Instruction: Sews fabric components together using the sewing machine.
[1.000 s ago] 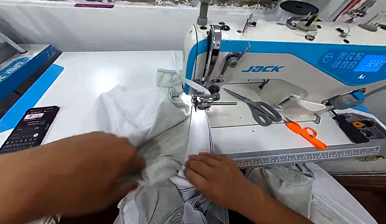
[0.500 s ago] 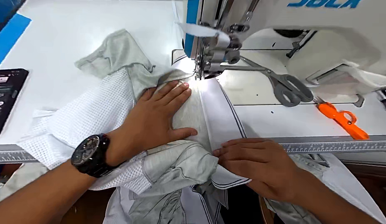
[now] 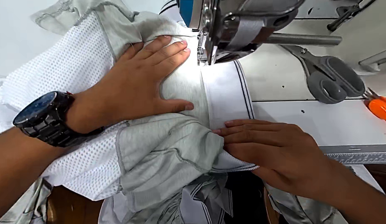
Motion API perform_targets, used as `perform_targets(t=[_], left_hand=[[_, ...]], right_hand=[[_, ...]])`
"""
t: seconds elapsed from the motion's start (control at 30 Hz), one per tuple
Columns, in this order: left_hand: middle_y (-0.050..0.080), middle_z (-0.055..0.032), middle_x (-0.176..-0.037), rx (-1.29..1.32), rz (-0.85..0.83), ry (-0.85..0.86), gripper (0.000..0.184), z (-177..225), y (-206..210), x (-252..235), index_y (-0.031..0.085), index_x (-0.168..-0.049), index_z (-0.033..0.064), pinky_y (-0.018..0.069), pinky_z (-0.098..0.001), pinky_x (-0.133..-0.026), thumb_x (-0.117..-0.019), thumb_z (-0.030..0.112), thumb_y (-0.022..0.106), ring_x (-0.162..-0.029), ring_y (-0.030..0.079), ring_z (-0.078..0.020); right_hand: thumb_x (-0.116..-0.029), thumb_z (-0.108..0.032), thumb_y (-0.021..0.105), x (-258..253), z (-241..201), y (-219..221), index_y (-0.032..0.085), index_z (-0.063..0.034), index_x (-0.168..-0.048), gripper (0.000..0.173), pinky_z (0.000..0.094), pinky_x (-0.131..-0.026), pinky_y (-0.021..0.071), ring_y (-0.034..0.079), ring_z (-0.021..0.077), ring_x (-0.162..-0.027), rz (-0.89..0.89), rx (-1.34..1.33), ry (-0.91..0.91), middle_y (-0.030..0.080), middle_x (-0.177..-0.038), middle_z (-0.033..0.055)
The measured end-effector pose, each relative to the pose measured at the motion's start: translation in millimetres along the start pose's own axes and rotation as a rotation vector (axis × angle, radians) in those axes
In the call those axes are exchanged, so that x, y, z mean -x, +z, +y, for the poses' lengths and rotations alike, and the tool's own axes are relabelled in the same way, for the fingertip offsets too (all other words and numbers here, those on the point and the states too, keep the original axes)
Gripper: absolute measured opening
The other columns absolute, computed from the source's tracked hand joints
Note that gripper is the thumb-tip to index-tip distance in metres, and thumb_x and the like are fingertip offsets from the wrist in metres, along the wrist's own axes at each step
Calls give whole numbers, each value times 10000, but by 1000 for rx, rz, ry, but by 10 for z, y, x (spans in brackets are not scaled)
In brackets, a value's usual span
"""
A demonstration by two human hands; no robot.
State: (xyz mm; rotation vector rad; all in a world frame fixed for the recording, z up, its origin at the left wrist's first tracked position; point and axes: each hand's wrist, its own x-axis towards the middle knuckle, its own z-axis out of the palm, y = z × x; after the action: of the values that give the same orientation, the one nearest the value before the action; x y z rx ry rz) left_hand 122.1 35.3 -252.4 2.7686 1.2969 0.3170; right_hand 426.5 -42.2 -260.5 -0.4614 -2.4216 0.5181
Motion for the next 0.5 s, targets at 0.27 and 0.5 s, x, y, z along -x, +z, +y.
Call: perform_targets(t=[0.27,0.5], left_hand=[[361,-68,-1651,21,-86,2,1044,-359,-78,-346,354,-1606,153,222,-661,-1176,-855,878,345,-1543,271,-327],[571,-142,-1475,13,112,94,660,-555,-191,-399,595,-1416,118,367,-655,-1101,-1001,612,458,-1396,496,-369]], right_hand=[[-998,-88,519,-263,278,-100,739,-37,-1096,246,293,-1101,497,693,149,-1162,-39,96,-11,764,-1109,71],[-969,-84,579,-478,479,-123,739,-43,-1125,227,257,-858,579,729,110,-991,24,103,72,769,-1006,71]])
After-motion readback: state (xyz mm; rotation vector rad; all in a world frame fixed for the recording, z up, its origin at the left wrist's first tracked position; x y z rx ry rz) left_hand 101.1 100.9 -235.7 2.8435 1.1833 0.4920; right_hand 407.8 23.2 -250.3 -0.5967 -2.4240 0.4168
